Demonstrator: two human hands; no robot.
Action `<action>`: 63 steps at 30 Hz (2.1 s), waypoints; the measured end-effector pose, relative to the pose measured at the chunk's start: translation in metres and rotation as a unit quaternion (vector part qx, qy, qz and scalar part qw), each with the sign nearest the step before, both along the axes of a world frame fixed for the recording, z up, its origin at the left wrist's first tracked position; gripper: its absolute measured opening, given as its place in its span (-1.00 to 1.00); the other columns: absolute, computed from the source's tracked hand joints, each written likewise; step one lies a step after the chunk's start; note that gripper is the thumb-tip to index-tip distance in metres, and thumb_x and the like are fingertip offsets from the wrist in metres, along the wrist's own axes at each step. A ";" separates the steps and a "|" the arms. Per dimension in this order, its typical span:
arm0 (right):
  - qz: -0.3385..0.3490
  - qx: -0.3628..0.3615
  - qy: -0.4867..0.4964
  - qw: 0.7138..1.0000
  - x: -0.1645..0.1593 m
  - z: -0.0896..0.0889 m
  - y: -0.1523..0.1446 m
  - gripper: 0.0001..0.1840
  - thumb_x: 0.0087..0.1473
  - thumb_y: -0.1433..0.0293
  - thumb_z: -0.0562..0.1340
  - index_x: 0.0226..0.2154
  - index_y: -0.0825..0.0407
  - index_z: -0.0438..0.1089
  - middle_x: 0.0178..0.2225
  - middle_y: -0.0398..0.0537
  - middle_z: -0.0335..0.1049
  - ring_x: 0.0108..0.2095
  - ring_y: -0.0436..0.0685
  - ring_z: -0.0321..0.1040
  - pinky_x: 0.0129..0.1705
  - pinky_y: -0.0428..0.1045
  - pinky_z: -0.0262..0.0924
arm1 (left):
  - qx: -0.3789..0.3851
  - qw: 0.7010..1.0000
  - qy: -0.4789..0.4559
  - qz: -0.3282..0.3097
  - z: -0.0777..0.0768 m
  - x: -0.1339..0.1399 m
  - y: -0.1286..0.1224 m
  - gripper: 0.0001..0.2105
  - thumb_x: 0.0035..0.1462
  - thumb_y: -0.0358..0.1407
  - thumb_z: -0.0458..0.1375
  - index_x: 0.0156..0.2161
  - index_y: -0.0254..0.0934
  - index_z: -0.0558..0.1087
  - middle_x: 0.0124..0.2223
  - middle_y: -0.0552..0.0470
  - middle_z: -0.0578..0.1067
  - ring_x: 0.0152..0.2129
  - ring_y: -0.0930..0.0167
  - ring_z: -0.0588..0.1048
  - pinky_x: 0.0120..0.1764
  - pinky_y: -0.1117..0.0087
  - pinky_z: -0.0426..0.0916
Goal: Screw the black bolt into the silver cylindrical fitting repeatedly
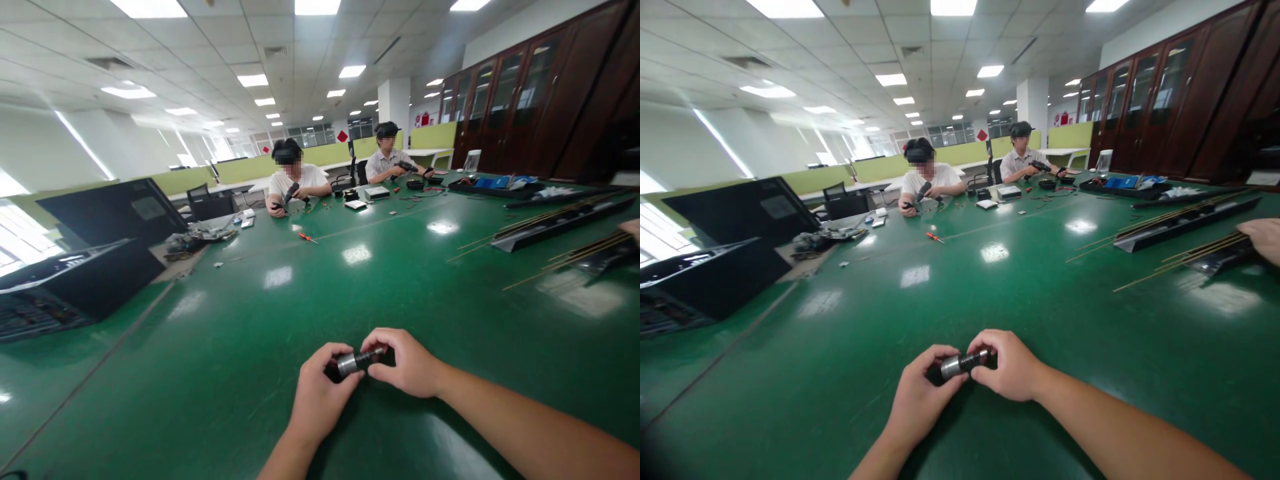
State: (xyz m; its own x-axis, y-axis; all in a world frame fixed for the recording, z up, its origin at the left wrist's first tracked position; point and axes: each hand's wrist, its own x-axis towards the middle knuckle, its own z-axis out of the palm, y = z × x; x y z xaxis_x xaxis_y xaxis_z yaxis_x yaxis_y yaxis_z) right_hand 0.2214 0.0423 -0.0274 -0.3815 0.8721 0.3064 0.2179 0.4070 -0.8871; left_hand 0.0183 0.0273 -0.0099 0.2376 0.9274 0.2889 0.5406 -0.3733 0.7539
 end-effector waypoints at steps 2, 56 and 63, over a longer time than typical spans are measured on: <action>0.000 -0.010 -0.004 1.000 0.000 -0.002 0.000 -0.80 -0.09 0.40 0.35 -0.32 -0.16 0.47 -0.37 -0.15 0.46 -0.34 0.18 0.35 -0.28 0.07 0.17 | 0.007 1.000 -0.004 -0.006 -0.001 0.000 0.000 -0.82 -0.05 -0.38 0.29 -0.26 -0.20 0.50 -0.32 0.08 0.57 -0.38 0.35 0.51 -0.28 0.38 0.35; -0.059 -0.009 -0.062 0.996 0.004 0.011 -0.004 -0.89 0.03 0.42 0.27 -0.32 0.03 0.49 -0.40 -0.13 0.48 -0.36 0.08 0.39 -0.26 -0.05 0.21 | 0.010 0.998 -0.014 0.063 -0.005 0.002 -0.003 -0.77 -0.10 -0.38 0.33 -0.25 -0.20 0.55 -0.37 0.09 0.58 -0.46 0.37 0.50 -0.34 0.38 0.36; -0.069 -0.014 -0.056 0.996 0.005 0.008 -0.001 -0.89 0.04 0.38 0.27 -0.32 0.04 0.49 -0.42 -0.11 0.46 -0.38 0.09 0.37 -0.27 -0.03 0.22 | 0.014 0.997 -0.016 0.069 -0.002 0.002 -0.003 -0.78 -0.10 -0.36 0.32 -0.25 -0.22 0.55 -0.38 0.07 0.59 -0.48 0.36 0.50 -0.36 0.36 0.37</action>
